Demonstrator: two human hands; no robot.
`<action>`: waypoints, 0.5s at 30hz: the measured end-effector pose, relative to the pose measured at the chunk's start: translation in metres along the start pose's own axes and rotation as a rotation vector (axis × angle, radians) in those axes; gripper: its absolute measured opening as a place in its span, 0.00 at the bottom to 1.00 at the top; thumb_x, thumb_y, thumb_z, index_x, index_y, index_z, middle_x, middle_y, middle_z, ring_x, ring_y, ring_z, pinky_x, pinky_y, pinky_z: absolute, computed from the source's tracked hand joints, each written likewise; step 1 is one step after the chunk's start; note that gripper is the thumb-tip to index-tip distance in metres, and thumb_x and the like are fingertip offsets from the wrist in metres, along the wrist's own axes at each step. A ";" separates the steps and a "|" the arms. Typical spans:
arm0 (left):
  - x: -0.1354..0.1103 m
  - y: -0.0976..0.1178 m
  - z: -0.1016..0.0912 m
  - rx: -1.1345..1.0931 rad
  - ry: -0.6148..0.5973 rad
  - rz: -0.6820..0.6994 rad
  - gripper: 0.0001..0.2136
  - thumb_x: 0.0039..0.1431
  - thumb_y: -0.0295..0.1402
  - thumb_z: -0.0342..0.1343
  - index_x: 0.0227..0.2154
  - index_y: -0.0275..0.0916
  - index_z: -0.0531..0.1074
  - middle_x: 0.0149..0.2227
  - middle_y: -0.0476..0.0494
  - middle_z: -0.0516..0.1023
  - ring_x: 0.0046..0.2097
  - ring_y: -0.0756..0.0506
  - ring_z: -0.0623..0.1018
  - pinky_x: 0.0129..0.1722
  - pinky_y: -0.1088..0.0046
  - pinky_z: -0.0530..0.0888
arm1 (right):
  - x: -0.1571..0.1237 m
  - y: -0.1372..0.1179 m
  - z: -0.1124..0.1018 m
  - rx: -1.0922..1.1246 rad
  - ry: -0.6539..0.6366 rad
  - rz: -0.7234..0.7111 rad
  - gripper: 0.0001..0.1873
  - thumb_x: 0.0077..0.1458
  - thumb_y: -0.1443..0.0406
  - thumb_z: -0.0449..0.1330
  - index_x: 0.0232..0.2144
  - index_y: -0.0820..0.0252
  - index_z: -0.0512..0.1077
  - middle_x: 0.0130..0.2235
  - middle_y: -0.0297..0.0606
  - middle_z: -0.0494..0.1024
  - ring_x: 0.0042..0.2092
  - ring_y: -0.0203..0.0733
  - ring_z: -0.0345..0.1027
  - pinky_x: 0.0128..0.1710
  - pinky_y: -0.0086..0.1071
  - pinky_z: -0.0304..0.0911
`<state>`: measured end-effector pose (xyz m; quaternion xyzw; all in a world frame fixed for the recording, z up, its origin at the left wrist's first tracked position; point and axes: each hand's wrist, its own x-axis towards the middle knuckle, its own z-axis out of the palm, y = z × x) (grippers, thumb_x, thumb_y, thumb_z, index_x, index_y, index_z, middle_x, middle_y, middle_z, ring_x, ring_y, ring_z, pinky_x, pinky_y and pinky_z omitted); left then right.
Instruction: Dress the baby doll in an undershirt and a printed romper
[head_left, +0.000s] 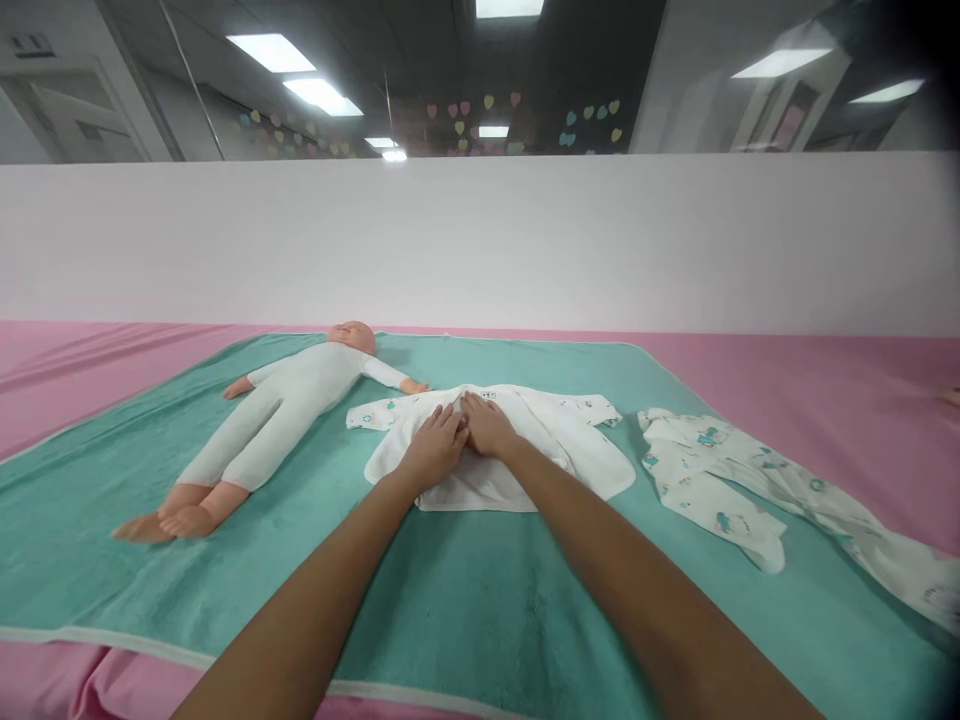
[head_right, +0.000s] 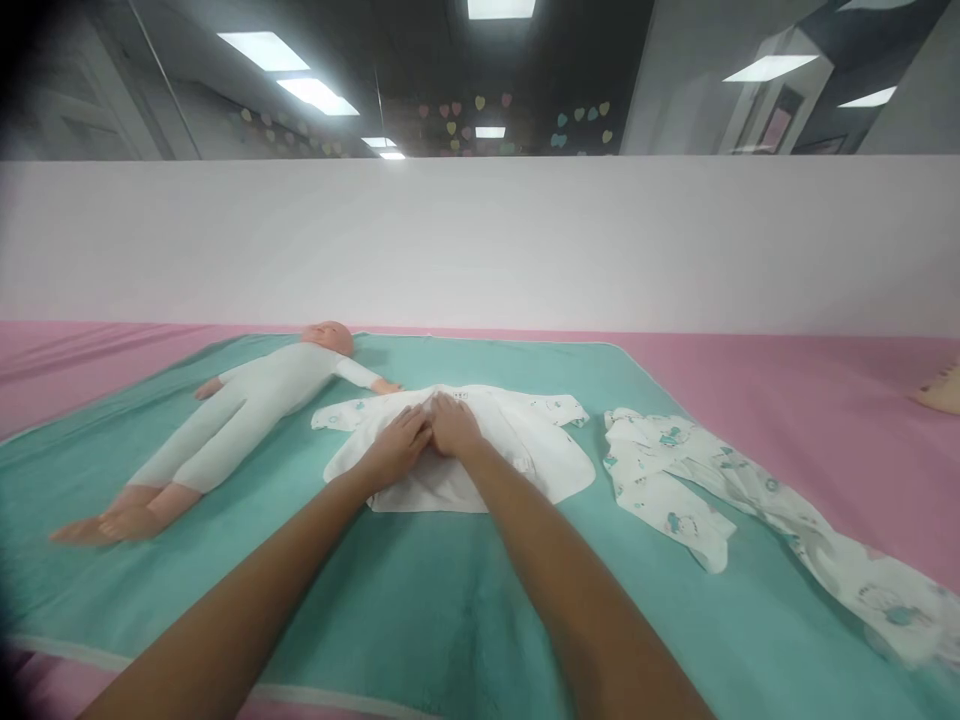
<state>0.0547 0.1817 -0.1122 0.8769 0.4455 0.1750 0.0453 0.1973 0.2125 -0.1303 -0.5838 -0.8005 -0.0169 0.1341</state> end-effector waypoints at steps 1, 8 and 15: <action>-0.002 0.000 0.001 0.039 -0.039 -0.025 0.21 0.63 0.36 0.39 0.56 0.36 0.57 0.62 0.37 0.54 0.63 0.40 0.51 0.60 0.56 0.52 | -0.005 0.010 -0.003 -0.003 -0.008 0.050 0.32 0.59 0.55 0.41 0.59 0.71 0.51 0.62 0.51 0.50 0.63 0.48 0.41 0.60 0.43 0.41; -0.007 0.003 -0.003 0.126 -0.053 0.038 0.19 0.62 0.34 0.39 0.54 0.39 0.61 0.61 0.40 0.55 0.63 0.39 0.52 0.59 0.53 0.53 | -0.037 0.046 -0.020 -0.002 -0.060 0.228 0.38 0.60 0.50 0.33 0.60 0.78 0.47 0.63 0.53 0.45 0.65 0.46 0.35 0.61 0.38 0.38; -0.013 0.037 0.012 -0.029 -0.118 0.236 0.21 0.62 0.32 0.37 0.58 0.38 0.56 0.62 0.41 0.54 0.63 0.44 0.51 0.60 0.59 0.53 | -0.097 0.020 -0.030 -0.058 -0.037 0.056 0.33 0.61 0.54 0.33 0.61 0.71 0.48 0.63 0.49 0.47 0.64 0.48 0.39 0.61 0.42 0.40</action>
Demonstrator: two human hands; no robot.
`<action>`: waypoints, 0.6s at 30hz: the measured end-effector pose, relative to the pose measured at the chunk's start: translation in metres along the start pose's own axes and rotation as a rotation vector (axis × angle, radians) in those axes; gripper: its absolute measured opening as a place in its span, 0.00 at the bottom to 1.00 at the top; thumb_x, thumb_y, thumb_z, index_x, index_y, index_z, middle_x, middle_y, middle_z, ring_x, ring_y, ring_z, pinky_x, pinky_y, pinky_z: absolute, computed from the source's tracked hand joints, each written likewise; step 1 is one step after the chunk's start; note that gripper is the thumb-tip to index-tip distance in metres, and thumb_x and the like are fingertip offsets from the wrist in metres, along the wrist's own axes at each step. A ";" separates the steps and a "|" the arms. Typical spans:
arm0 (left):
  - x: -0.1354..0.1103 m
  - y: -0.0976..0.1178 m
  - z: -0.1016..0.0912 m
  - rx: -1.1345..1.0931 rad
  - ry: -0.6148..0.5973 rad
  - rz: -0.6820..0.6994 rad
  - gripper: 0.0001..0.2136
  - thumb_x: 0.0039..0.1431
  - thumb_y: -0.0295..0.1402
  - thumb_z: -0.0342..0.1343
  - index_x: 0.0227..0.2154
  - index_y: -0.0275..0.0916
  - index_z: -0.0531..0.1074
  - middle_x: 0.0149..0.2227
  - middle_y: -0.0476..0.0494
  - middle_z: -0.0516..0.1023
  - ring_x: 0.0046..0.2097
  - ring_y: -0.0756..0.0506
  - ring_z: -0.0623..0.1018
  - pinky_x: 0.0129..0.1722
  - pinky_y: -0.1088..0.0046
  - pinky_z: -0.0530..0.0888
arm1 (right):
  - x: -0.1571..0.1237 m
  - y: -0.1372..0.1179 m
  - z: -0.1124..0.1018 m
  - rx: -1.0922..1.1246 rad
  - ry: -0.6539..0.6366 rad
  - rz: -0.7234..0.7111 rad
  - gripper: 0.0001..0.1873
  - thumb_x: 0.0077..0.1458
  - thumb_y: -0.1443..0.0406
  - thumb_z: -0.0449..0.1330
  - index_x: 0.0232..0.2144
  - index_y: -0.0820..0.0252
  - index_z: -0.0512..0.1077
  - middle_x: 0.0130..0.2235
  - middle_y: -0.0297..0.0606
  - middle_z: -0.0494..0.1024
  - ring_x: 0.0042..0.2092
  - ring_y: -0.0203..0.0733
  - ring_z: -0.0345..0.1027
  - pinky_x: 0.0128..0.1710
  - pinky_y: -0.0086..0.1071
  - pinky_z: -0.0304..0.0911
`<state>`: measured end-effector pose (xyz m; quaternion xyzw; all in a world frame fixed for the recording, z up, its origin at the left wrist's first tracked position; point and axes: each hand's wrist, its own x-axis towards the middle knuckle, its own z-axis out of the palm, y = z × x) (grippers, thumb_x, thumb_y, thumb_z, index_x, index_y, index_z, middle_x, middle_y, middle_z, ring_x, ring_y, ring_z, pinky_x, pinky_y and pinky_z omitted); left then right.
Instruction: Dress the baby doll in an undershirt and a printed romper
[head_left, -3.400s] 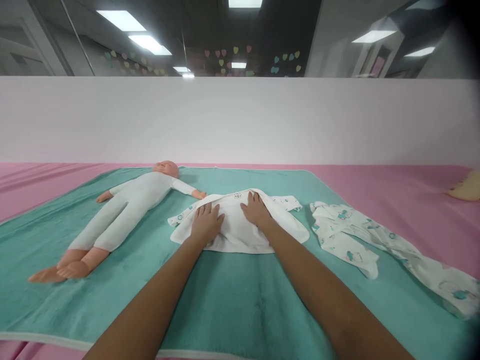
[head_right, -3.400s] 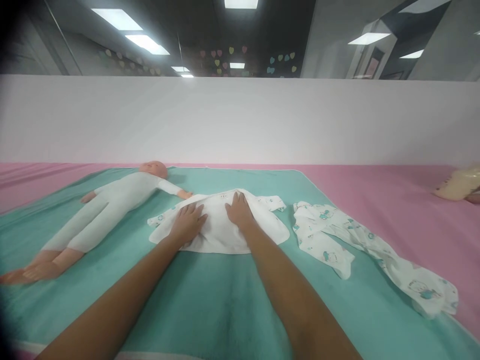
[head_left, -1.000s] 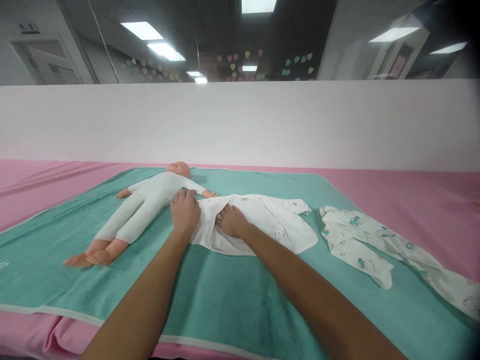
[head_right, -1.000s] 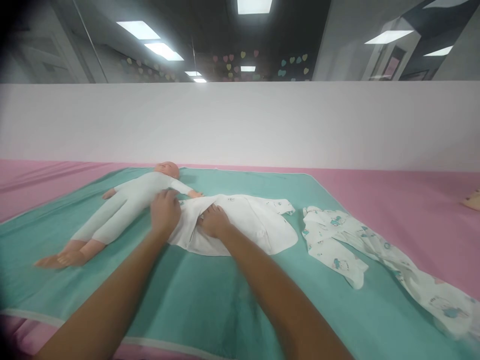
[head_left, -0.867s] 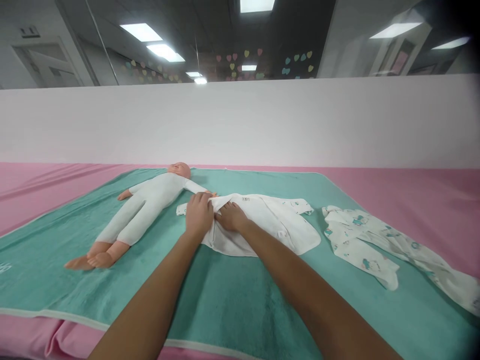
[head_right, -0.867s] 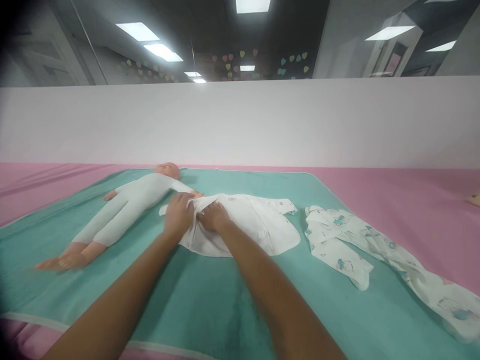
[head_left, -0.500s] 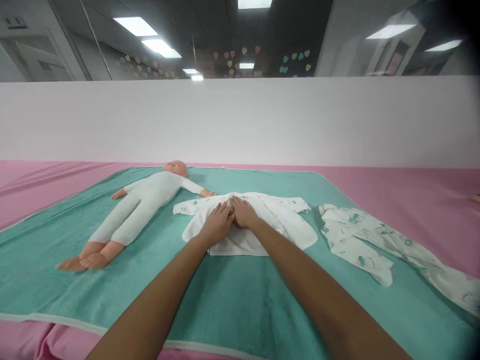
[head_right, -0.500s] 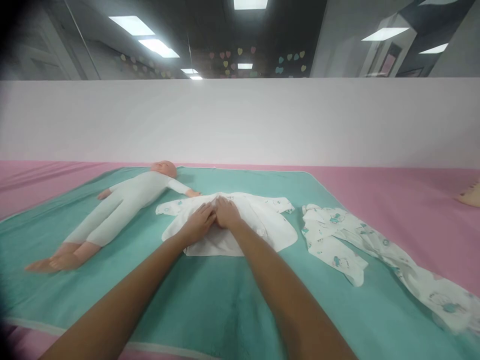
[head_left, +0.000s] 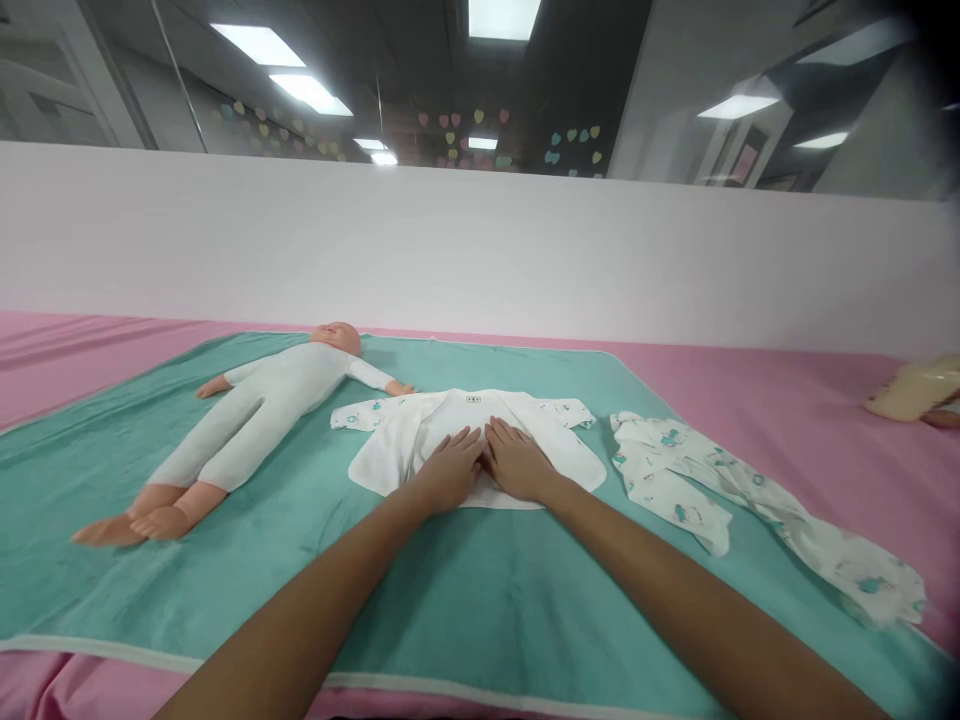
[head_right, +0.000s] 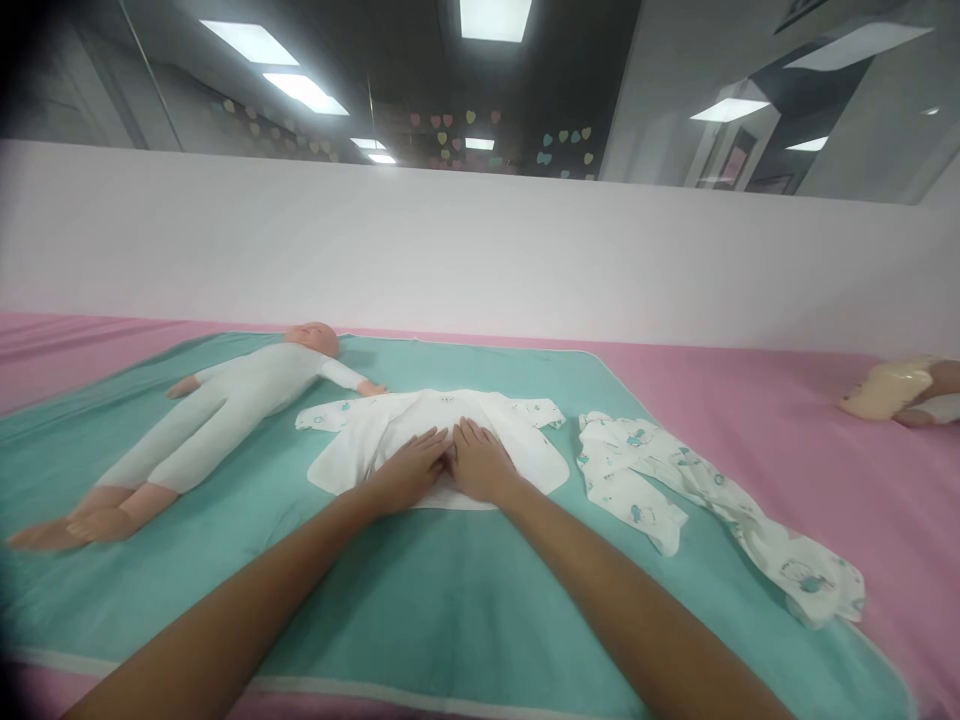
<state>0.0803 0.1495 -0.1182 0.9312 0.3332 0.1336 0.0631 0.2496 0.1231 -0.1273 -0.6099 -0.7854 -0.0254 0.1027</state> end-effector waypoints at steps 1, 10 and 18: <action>0.000 0.004 0.002 -0.009 -0.017 -0.014 0.22 0.63 0.35 0.36 0.59 0.39 0.53 0.63 0.42 0.52 0.64 0.43 0.50 0.60 0.56 0.52 | -0.009 -0.001 -0.003 0.000 -0.008 -0.024 0.32 0.61 0.55 0.33 0.61 0.70 0.48 0.63 0.48 0.47 0.64 0.46 0.39 0.61 0.41 0.40; 0.003 -0.015 -0.006 0.120 -0.081 -0.397 0.23 0.62 0.34 0.35 0.60 0.37 0.53 0.64 0.40 0.47 0.64 0.37 0.47 0.59 0.55 0.50 | -0.059 -0.002 -0.029 0.144 -0.127 -0.066 0.39 0.58 0.45 0.33 0.63 0.64 0.43 0.65 0.42 0.38 0.65 0.48 0.30 0.62 0.42 0.36; -0.002 -0.015 -0.013 0.165 -0.043 -0.403 0.21 0.63 0.37 0.35 0.56 0.40 0.57 0.63 0.41 0.51 0.63 0.37 0.49 0.58 0.54 0.52 | -0.078 0.011 -0.049 0.164 0.028 -0.367 0.16 0.60 0.57 0.47 0.42 0.56 0.69 0.53 0.37 0.68 0.50 0.42 0.61 0.48 0.36 0.58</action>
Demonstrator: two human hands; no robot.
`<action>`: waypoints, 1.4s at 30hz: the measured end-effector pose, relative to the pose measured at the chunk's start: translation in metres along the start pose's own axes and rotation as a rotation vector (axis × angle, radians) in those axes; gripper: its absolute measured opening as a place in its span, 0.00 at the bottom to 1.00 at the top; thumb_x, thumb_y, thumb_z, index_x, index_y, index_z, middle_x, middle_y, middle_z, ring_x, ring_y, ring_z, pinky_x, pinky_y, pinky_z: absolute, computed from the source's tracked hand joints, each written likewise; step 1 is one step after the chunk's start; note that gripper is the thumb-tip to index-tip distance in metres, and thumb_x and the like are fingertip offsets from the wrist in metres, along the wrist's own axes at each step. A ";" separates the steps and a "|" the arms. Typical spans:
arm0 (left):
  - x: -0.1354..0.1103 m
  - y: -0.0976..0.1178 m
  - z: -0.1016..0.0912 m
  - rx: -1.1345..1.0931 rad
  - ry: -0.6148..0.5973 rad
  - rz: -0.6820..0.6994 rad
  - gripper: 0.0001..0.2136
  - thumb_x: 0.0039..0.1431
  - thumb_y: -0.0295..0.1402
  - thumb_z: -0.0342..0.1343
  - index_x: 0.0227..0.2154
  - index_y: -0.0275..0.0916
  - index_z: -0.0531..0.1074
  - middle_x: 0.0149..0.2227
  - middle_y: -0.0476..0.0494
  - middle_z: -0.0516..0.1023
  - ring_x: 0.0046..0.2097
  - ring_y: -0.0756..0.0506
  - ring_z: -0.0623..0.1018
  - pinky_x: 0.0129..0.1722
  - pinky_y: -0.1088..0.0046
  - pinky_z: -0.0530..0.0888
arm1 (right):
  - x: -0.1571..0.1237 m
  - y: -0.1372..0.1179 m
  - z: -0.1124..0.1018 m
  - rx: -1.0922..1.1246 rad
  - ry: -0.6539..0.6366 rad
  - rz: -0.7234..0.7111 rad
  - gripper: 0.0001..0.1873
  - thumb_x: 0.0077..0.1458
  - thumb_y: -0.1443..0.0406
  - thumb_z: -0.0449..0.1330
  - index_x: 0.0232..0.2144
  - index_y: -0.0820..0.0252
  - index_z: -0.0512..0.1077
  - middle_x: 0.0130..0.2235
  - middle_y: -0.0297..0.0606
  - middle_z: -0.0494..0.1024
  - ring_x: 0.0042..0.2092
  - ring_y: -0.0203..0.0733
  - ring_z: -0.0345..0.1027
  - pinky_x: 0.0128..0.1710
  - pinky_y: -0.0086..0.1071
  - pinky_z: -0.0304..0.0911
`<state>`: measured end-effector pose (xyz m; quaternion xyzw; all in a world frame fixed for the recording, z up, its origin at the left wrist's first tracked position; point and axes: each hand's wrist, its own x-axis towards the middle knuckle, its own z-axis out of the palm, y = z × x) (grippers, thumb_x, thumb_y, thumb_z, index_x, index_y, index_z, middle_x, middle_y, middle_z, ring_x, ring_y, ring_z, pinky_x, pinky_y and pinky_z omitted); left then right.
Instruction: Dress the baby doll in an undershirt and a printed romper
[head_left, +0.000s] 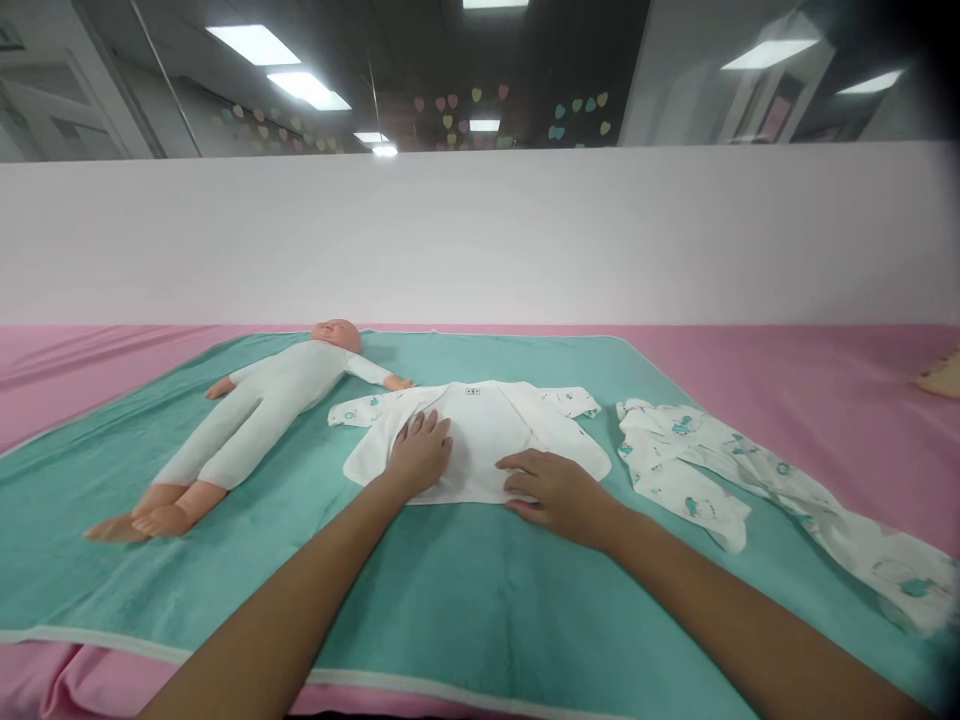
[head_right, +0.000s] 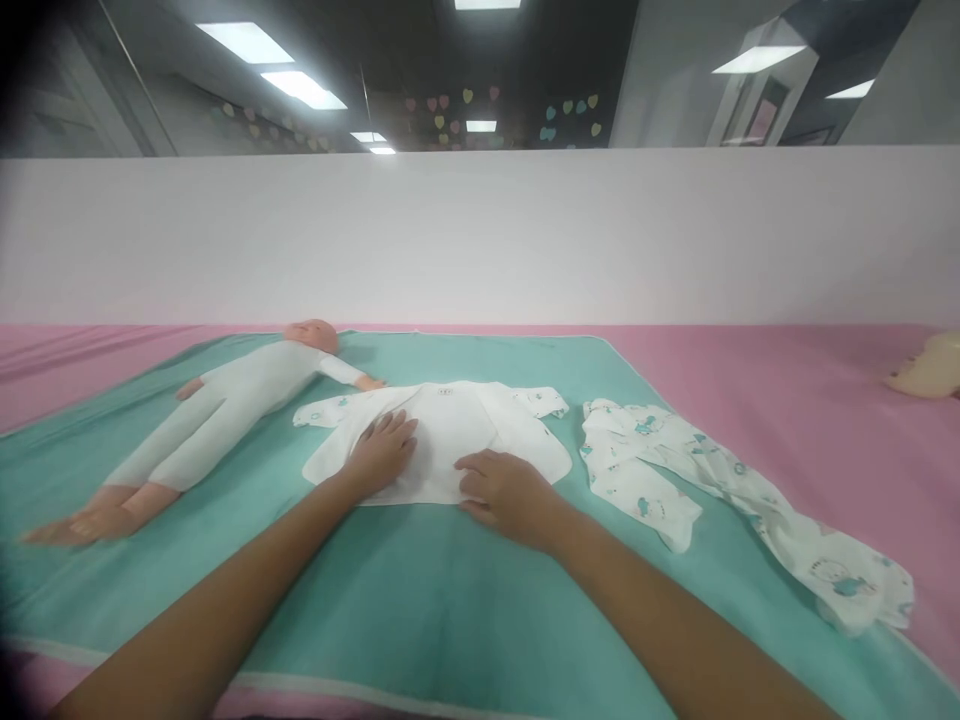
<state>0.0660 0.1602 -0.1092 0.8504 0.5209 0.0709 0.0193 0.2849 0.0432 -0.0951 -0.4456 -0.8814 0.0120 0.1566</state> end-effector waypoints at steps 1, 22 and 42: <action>-0.001 0.002 -0.001 -0.002 0.009 0.018 0.20 0.63 0.37 0.36 0.56 0.40 0.58 0.63 0.41 0.52 0.63 0.38 0.50 0.58 0.53 0.52 | 0.000 0.000 -0.001 -0.033 0.017 -0.021 0.13 0.60 0.61 0.47 0.37 0.57 0.70 0.47 0.38 0.71 0.45 0.40 0.64 0.43 0.34 0.59; -0.016 0.025 -0.018 -0.109 -0.246 0.327 0.25 0.61 0.33 0.39 0.61 0.50 0.47 0.65 0.50 0.39 0.65 0.43 0.38 0.60 0.51 0.43 | 0.003 0.004 0.000 0.346 0.047 0.153 0.06 0.54 0.66 0.52 0.26 0.60 0.63 0.28 0.29 0.68 0.28 0.31 0.57 0.31 0.27 0.52; -0.020 0.011 -0.016 -0.045 -0.068 0.369 0.29 0.48 0.20 0.42 0.55 0.42 0.61 0.59 0.48 0.60 0.60 0.47 0.60 0.59 0.67 0.57 | 0.004 0.015 0.005 0.319 0.057 0.262 0.23 0.57 0.55 0.47 0.16 0.61 0.52 0.18 0.28 0.55 0.24 0.30 0.50 0.25 0.29 0.44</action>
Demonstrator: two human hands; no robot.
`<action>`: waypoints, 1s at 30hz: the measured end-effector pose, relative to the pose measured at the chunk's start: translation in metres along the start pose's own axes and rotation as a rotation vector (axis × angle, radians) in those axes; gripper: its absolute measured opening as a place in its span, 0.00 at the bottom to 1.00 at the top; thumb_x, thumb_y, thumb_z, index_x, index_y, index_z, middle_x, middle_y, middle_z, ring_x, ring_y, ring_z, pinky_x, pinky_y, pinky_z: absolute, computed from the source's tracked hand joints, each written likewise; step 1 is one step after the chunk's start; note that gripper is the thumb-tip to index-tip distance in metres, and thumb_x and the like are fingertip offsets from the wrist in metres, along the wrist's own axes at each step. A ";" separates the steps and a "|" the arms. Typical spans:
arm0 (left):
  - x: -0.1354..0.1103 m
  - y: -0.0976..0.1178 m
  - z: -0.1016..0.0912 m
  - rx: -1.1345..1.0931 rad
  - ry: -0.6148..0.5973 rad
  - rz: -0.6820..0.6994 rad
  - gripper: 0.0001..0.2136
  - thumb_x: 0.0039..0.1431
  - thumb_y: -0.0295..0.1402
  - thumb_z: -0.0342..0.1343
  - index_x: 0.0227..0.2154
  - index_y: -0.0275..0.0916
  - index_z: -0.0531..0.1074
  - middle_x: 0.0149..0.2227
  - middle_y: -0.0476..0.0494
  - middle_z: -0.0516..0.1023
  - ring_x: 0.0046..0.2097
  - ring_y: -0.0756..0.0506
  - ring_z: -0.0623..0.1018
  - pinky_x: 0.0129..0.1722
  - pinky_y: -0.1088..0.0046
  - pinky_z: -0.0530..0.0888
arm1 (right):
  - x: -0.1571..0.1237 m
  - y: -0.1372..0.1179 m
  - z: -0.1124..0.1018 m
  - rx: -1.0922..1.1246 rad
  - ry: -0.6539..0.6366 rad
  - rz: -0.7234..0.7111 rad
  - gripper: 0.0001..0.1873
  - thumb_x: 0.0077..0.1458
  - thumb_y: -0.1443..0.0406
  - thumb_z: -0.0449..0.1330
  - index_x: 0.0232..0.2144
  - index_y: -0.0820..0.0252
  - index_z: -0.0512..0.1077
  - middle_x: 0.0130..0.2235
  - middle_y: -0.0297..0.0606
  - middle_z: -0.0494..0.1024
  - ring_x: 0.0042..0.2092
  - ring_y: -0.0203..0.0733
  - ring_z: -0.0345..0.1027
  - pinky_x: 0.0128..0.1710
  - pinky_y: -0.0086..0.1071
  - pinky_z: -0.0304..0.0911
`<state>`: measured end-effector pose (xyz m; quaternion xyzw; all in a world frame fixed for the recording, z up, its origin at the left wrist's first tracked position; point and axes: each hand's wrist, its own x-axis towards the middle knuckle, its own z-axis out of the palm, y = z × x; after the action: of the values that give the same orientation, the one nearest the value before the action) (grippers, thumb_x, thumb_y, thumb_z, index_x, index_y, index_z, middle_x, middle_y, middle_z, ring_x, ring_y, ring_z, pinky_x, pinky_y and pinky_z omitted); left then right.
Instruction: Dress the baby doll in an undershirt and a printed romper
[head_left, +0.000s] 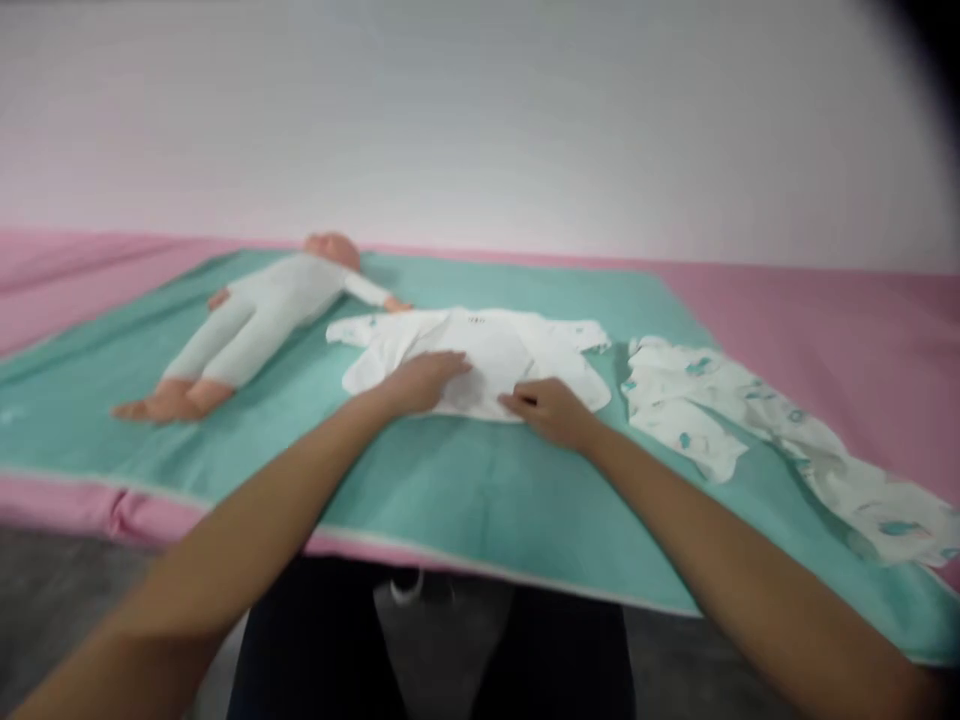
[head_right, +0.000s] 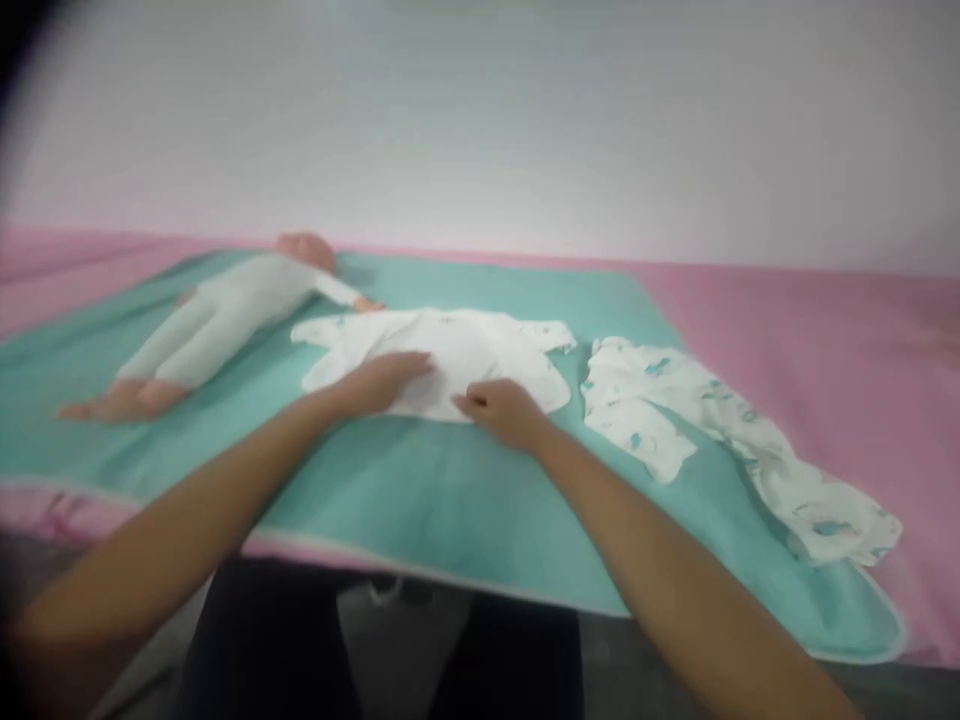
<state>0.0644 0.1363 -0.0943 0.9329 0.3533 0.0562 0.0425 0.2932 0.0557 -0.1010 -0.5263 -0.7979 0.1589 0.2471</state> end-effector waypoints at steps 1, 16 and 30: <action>-0.005 0.006 0.001 -0.016 0.049 -0.015 0.28 0.47 0.20 0.42 0.54 0.41 0.63 0.58 0.49 0.63 0.58 0.46 0.62 0.57 0.66 0.59 | -0.001 0.001 0.000 0.001 0.012 0.000 0.23 0.57 0.54 0.48 0.16 0.61 0.51 0.18 0.28 0.53 0.24 0.30 0.50 0.25 0.29 0.44; -0.198 0.058 0.011 0.010 0.309 -0.234 0.16 0.59 0.25 0.44 0.48 0.41 0.67 0.54 0.46 0.67 0.54 0.44 0.67 0.53 0.61 0.66 | -0.007 0.000 0.000 -0.009 -0.030 0.018 0.25 0.57 0.52 0.49 0.15 0.57 0.47 0.18 0.31 0.49 0.22 0.33 0.42 0.22 0.30 0.42; -0.334 0.035 0.028 0.138 0.644 -0.284 0.21 0.51 0.20 0.50 0.48 0.46 0.67 0.51 0.40 0.69 0.54 0.39 0.68 0.51 0.51 0.68 | 0.003 -0.009 0.008 -0.178 -0.119 0.209 0.23 0.55 0.50 0.48 0.17 0.59 0.55 0.19 0.31 0.63 0.26 0.37 0.58 0.27 0.30 0.52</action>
<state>-0.1573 -0.1126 -0.1432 0.8096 0.4775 0.3170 -0.1266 0.2809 0.0544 -0.1023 -0.6161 -0.7629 0.1430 0.1339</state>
